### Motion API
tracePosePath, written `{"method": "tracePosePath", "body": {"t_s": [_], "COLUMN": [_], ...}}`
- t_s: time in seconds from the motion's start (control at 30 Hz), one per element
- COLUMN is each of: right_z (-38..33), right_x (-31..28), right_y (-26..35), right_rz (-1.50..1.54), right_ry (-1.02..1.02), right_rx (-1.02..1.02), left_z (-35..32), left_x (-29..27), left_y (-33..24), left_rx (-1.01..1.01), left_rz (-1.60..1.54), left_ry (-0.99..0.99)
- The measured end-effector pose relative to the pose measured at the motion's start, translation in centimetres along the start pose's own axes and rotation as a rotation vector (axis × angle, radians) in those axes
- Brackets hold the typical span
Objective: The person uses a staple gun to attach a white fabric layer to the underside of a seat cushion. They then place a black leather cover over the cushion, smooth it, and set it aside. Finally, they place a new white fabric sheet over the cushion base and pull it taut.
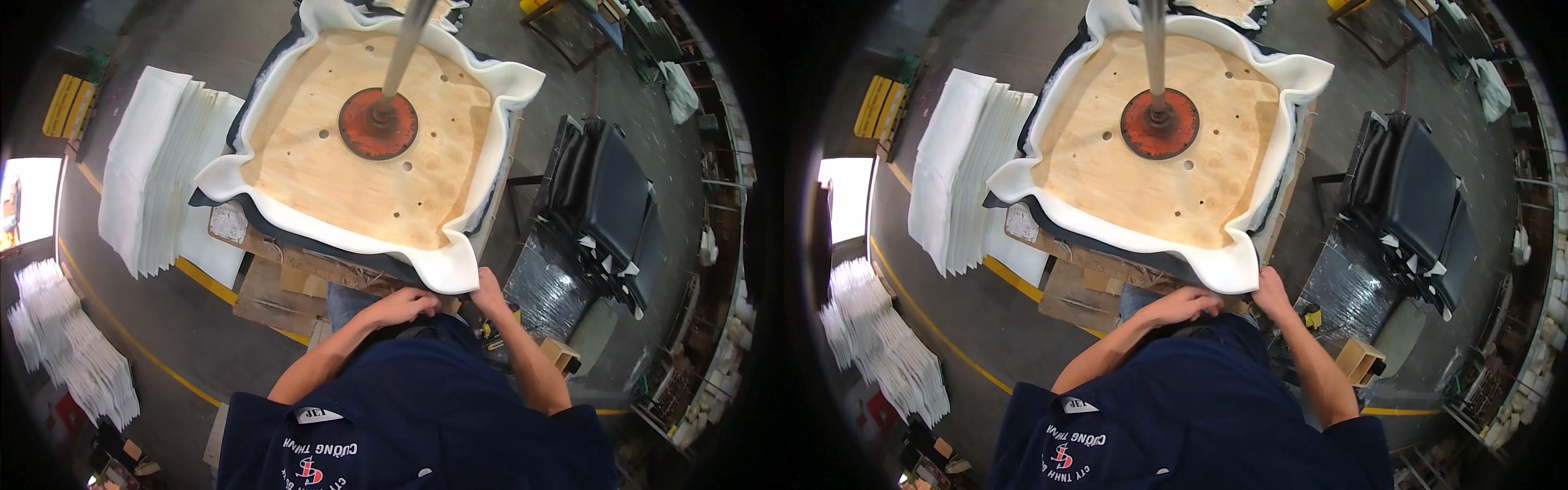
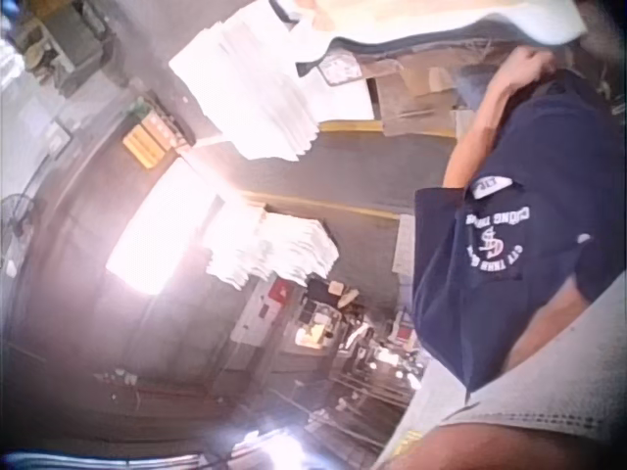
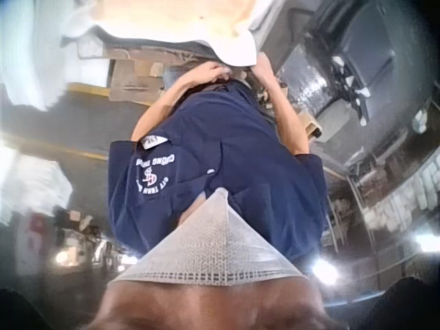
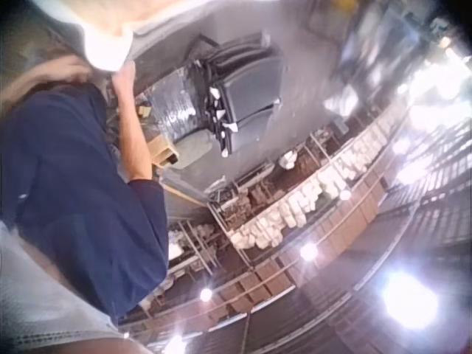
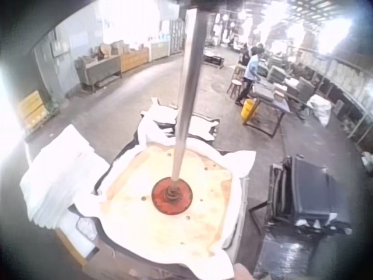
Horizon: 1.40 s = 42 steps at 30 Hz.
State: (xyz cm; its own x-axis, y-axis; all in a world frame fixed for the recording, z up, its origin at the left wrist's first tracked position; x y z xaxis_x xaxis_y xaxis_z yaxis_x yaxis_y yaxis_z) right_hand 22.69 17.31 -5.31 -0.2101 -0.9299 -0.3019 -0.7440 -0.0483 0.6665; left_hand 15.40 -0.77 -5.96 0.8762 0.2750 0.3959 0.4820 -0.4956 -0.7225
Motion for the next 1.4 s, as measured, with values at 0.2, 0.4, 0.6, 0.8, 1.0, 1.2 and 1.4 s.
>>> {"method": "tracePosePath", "body": {"t_s": [0.2,0.4,0.6,0.8,1.0,1.2,1.4], "right_z": [-2.0,-1.5,-0.8,-1.2,-0.9,-0.3,2.2], "right_x": [0.9,1.5,1.1,1.9,0.3,-1.9,-1.3], "right_y": [0.9,-0.7,-0.3,-1.7,-1.3,4.0,4.7], "right_rz": [-0.101,-0.143,-0.110,-0.244,-0.191,-0.151,-0.604], "right_ry": [-0.157,-0.223,-0.209,-0.087,0.143,0.225,0.175], "right_rx": [-0.105,-0.249,-0.298,-0.360,-0.073,0.178,0.030], "left_z": [2.4,3.8,3.6,0.6,1.0,0.3,-0.1], "left_x": [3.1,3.9,-0.1,1.6,1.9,2.5,2.0], "left_y": [1.7,2.6,1.0,-0.2,1.8,2.5,1.3], "left_rx": [-0.066,-0.190,0.062,0.268,0.036,0.059,0.009], "left_rz": [-0.389,-0.529,0.320,0.507,0.193,-0.018,0.152], "left_ry": [-0.183,-0.317,-0.660,-0.667,-0.611,-0.587,-0.616]}}
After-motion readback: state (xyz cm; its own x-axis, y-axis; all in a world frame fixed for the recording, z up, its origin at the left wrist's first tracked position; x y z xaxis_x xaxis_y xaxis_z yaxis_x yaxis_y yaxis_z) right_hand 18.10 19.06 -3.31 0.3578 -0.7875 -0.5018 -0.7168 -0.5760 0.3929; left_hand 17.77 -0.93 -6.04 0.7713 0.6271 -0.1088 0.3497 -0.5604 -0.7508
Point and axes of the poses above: each hand's wrist, its own z-axis towards the middle knuckle, its own x-axis out of the palm, y = z × x, the point moved 7 cm from there along z, towards the middle knuckle, and after that the axes turned 1 degree about -y, right-handed, at the moved point
